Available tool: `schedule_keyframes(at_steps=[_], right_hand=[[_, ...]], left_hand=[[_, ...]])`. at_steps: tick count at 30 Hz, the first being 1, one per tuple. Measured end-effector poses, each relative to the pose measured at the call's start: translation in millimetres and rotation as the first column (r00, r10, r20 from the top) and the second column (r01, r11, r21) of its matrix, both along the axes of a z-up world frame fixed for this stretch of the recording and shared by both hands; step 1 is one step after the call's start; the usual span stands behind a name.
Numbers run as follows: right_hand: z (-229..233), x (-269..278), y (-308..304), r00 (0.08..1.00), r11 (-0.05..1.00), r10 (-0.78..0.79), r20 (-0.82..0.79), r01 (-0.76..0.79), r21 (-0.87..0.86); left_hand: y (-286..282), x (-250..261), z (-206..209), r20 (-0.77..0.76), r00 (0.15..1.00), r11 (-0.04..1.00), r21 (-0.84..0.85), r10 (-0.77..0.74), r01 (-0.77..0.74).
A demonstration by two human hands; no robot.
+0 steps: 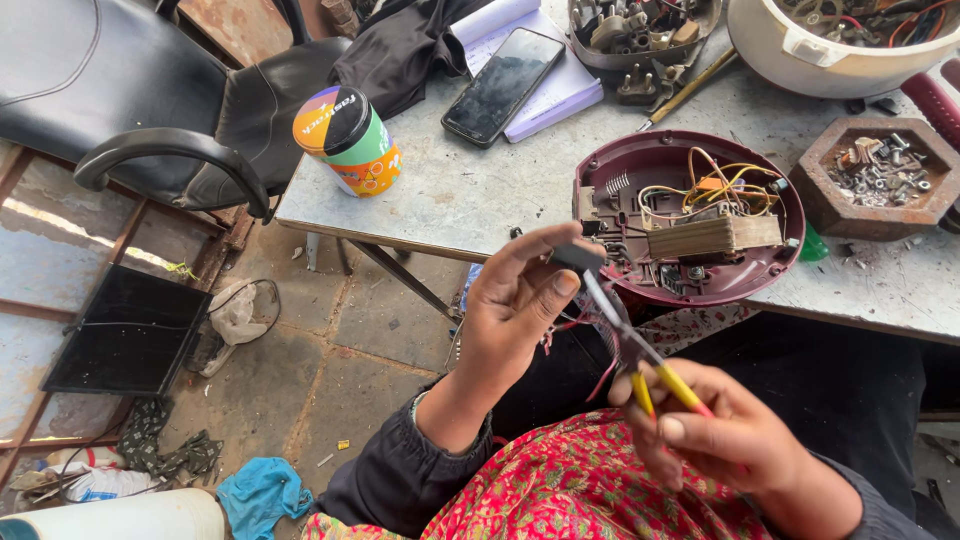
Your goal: The person sits at a cluttered workbench and uses pliers to strip the insulation from a red wire. They then twist the exposed wire ends together and insert the connection into a component inside a maroon plastic housing.
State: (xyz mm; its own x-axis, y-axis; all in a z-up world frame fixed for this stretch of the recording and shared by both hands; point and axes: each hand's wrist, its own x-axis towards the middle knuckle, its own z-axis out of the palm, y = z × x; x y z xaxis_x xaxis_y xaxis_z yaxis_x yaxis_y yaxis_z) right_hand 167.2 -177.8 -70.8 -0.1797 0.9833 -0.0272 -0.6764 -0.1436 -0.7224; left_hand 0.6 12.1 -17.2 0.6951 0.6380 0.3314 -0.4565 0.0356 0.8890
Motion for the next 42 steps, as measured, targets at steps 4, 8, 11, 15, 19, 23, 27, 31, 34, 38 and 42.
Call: schedule_keyframes(at_steps=[4,8,11,15,19,23,27,31,34,38,42], right_hand=[[1,6,-2,0.994,0.994,-0.076,0.082,0.069,0.085],[19,5,-4,0.826,0.948,-0.298,0.478,0.196,0.252],[31,2,-8,0.614,0.902,-0.430,0.662,0.267,0.338],[47,1,-13,0.476,0.842,-0.539,0.695,0.336,0.423],[56,3,-11,0.485,0.826,-0.561,0.671,0.285,0.485],[58,3,-10,0.661,0.874,-0.472,0.584,0.260,0.412],[55,0,-13,0.688,0.894,-0.441,0.577,0.278,0.352],[60,-1,-13,0.662,0.914,-0.400,0.634,0.240,0.326],[71,-2,-11,0.573,0.895,-0.442,0.690,0.222,0.388],[95,9,-30,0.267,0.785,-0.576,0.773,0.444,0.432],[95,99,-27,-0.510,0.675,-0.439,0.740,0.355,0.646]], left_hand=[[1,1,6,0.076,0.995,0.997,-0.026,-0.068,0.070],[0,-2,13,0.180,0.955,0.965,-0.078,-0.235,0.252],[-5,3,13,0.078,0.964,0.954,-0.141,-0.255,0.264],[-11,8,4,0.085,0.957,0.924,-0.248,-0.278,0.291],[-15,12,-9,0.040,0.962,0.944,-0.187,-0.269,0.272],[-15,11,-8,0.011,0.964,0.958,-0.106,-0.266,0.266],[-19,8,-4,-0.056,0.977,0.973,-0.113,-0.206,0.199],[-20,13,-7,0.038,0.975,0.957,-0.185,-0.219,0.222],[-20,15,-10,0.040,0.978,0.951,-0.226,-0.207,0.210],[-17,19,-16,0.108,0.978,0.916,-0.346,-0.177,0.204],[-13,19,-20,0.186,0.973,0.919,-0.343,-0.135,0.193]])
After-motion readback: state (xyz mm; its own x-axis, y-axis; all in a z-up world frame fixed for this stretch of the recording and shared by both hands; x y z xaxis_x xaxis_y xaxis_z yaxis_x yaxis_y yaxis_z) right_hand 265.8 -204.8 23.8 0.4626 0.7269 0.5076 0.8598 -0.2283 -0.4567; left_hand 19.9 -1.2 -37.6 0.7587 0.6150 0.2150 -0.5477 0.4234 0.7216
